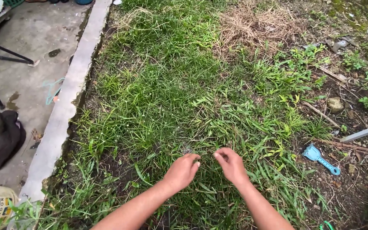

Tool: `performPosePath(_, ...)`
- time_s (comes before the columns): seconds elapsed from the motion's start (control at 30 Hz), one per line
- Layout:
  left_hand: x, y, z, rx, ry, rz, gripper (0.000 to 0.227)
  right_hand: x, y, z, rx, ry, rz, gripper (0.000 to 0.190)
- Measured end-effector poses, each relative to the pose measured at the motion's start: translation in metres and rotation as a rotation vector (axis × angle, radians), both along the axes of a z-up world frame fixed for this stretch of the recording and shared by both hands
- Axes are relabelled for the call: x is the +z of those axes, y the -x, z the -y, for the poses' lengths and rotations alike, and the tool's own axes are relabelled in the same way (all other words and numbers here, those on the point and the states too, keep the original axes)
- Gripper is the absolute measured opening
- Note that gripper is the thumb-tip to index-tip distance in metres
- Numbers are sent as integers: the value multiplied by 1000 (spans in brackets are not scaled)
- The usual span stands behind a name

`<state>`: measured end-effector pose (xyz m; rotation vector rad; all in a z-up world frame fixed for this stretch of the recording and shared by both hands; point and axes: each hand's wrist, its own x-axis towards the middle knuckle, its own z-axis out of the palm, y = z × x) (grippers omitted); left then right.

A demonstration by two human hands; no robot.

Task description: The person pulls weeds by hand from a grassy area next to a concrete patio. They gather the uprooted weeds into a pile and briefly move a green plastic hanger out of the way before continuing to pull more weeds.

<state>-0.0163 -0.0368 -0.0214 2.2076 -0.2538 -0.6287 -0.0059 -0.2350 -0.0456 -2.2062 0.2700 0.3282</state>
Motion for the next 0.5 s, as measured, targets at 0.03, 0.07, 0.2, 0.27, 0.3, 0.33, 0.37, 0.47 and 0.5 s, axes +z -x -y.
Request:
performPosePath(0.03, 8, 0, -1, 1, 3, -1, 35, 4, -2, -4, 1, 3, -1, 23)
performPosePath(0.07, 17, 0, -2, 19, 31, -102, 44, 8, -3, -8, 31, -122, -3, 19)
performPosePath(0.2, -2, -3, -5, 45, 145, -243, 22, 26, -5, -30, -18, -450, 1, 18)
performPosePath(0.27, -1, -6, -10, 66, 125, -211, 22, 27, -6, -31, -29, -470, -18, 19)
performPosePath(0.3, -2, -8, -11, 88, 110, -178, 26, 27, -8, -30, -39, -486, -36, 21)
performPosePath(0.33, 13, -8, -20, 90, 111, -178, 26, 33, -9, -30, -37, -486, -36, 21)
performPosePath(0.37, 27, -8, -27, 82, 116, -207, 26, 39, -9, -28, -35, -408, -56, 24)
performPosePath(0.47, 58, -11, -62, 14, 19, -249, 28, 31, -10, -7, 10, -196, -95, 28)
performPosePath(0.5, 69, -15, -76, -46, -86, -255, 30, 25, -14, 2, 53, -66, -106, 30)
